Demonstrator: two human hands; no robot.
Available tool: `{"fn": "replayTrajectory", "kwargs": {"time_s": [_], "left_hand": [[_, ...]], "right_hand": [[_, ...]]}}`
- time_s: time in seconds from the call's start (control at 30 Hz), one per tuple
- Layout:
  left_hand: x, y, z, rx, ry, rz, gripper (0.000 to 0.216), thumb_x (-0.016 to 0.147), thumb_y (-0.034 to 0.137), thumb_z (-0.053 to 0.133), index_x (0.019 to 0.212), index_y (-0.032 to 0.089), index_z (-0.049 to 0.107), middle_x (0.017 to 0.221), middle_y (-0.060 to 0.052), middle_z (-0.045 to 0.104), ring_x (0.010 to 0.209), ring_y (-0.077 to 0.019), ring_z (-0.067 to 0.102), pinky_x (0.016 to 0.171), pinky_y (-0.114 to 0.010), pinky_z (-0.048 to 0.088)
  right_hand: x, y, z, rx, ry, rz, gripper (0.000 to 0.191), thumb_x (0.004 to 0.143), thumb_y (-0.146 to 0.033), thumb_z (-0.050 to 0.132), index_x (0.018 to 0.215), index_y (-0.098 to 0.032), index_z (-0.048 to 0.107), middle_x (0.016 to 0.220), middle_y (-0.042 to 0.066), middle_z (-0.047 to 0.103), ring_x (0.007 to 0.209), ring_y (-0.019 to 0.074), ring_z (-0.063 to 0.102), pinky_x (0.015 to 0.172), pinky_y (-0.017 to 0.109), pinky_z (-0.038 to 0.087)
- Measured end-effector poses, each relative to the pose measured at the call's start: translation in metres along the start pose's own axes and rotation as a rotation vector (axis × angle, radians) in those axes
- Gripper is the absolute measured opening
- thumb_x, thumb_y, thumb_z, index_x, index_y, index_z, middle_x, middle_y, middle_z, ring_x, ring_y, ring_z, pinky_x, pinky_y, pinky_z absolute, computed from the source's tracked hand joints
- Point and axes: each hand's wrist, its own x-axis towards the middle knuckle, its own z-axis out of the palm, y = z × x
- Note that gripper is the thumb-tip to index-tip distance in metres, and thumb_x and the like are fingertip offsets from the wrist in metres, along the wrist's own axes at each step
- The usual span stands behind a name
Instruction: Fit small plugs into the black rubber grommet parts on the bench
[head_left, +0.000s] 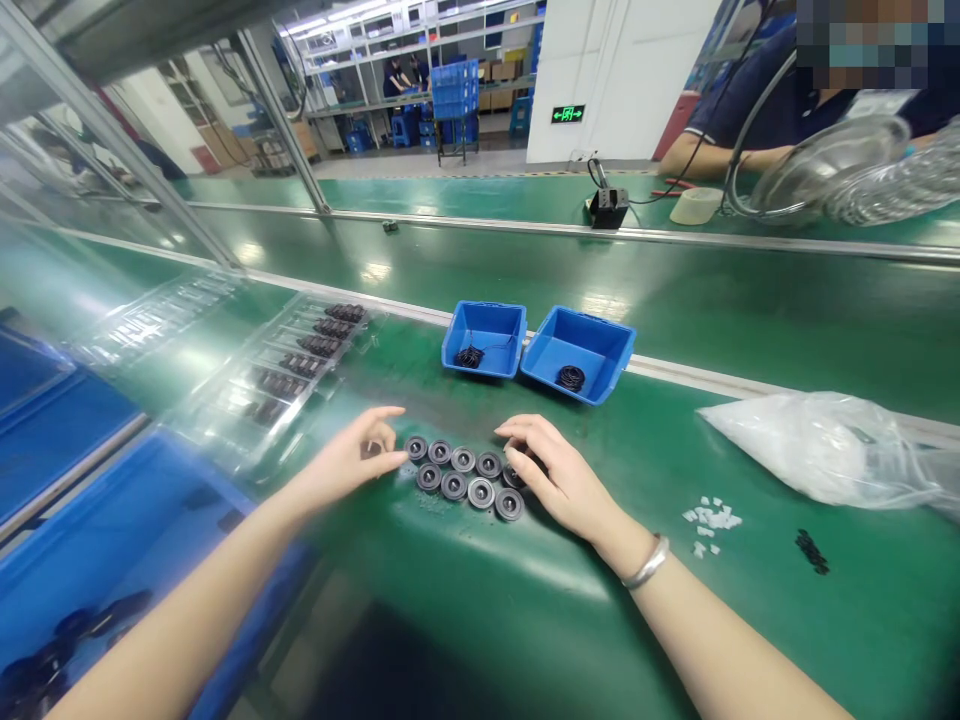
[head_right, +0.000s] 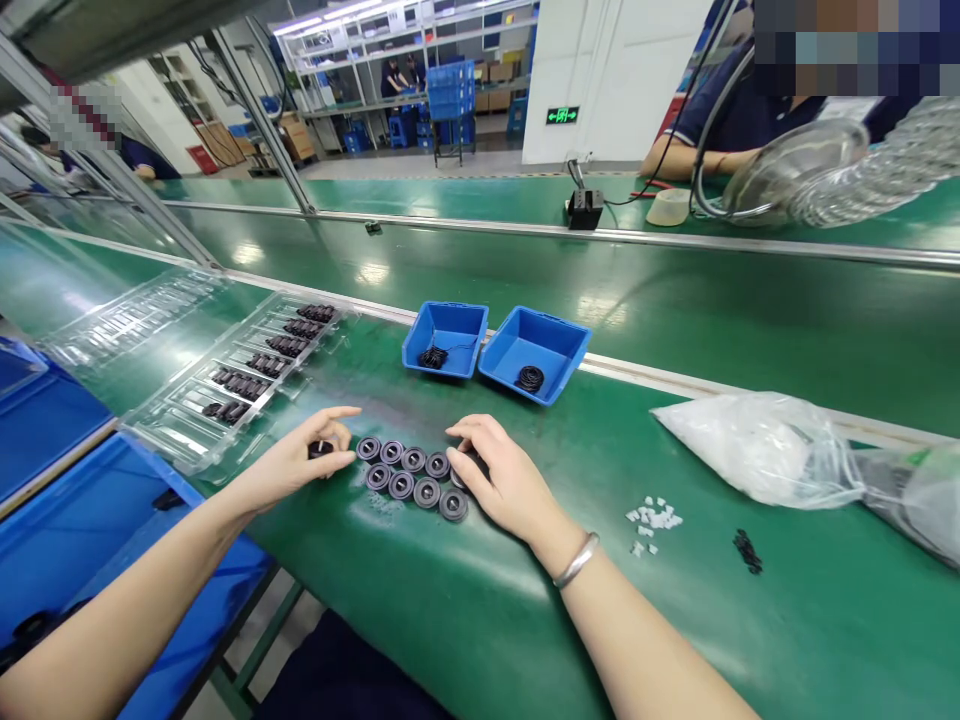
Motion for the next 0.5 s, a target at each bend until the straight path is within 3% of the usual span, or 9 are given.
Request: {"fn": "replayTrajectory", "kwargs": {"time_s": [0.1, 0.2, 0.33, 0.43, 0.5], "left_hand": [[-0.010, -0.002, -0.008, -0.476, -0.008, -0.106, 0.038, 0.087, 0.029, 0.056, 0.124, 0.021, 0.053, 0.093, -0.004, 0.058, 0.085, -0.0172, 0.058, 0.073, -0.029, 0.048], [-0.018, -0.001, -0.011, -0.717, -0.039, -0.141, 0.034, 0.085, 0.020, 0.058, 0.119, 0.018, 0.057, 0.101, -0.005, 0.059, 0.105, -0.0232, 0.059, 0.092, -0.036, 0.047], [-0.025, 0.005, -0.009, -0.723, -0.006, -0.192, 0.031, 0.086, 0.022, 0.061, 0.117, 0.016, 0.057, 0.109, -0.009, 0.062, 0.118, -0.0286, 0.056, 0.103, -0.040, 0.042], [-0.028, 0.005, -0.006, -0.657, 0.035, -0.214, 0.030, 0.088, 0.030, 0.060, 0.114, 0.016, 0.057, 0.113, -0.010, 0.062, 0.115, -0.0272, 0.057, 0.099, -0.038, 0.045], [-0.028, 0.001, -0.004, -0.496, 0.077, -0.172, 0.031, 0.088, 0.035, 0.059, 0.114, 0.019, 0.057, 0.109, -0.008, 0.062, 0.109, -0.0233, 0.059, 0.092, -0.035, 0.047]], "right_hand": [[0.000, 0.002, 0.000, 0.007, -0.010, -0.002, 0.026, 0.097, -0.033, 0.042, 0.117, -0.021, 0.054, 0.115, 0.010, 0.054, 0.110, 0.0216, 0.052, 0.096, 0.039, 0.044], [0.001, 0.003, 0.000, 0.002, -0.004, -0.002, 0.026, 0.097, -0.033, 0.042, 0.116, -0.022, 0.054, 0.114, 0.010, 0.055, 0.111, 0.0216, 0.052, 0.097, 0.039, 0.044], [0.001, 0.004, 0.000, -0.006, 0.004, -0.004, 0.025, 0.097, -0.034, 0.042, 0.116, -0.022, 0.054, 0.114, 0.009, 0.055, 0.112, 0.0216, 0.052, 0.097, 0.039, 0.044], [0.000, 0.004, 0.001, -0.010, 0.001, -0.002, 0.025, 0.097, -0.034, 0.042, 0.115, -0.022, 0.055, 0.114, 0.009, 0.055, 0.112, 0.0213, 0.052, 0.097, 0.039, 0.043], [0.000, 0.004, 0.001, -0.014, 0.004, -0.003, 0.025, 0.097, -0.034, 0.042, 0.114, -0.021, 0.055, 0.114, 0.009, 0.055, 0.111, 0.0210, 0.052, 0.098, 0.038, 0.043]]}}
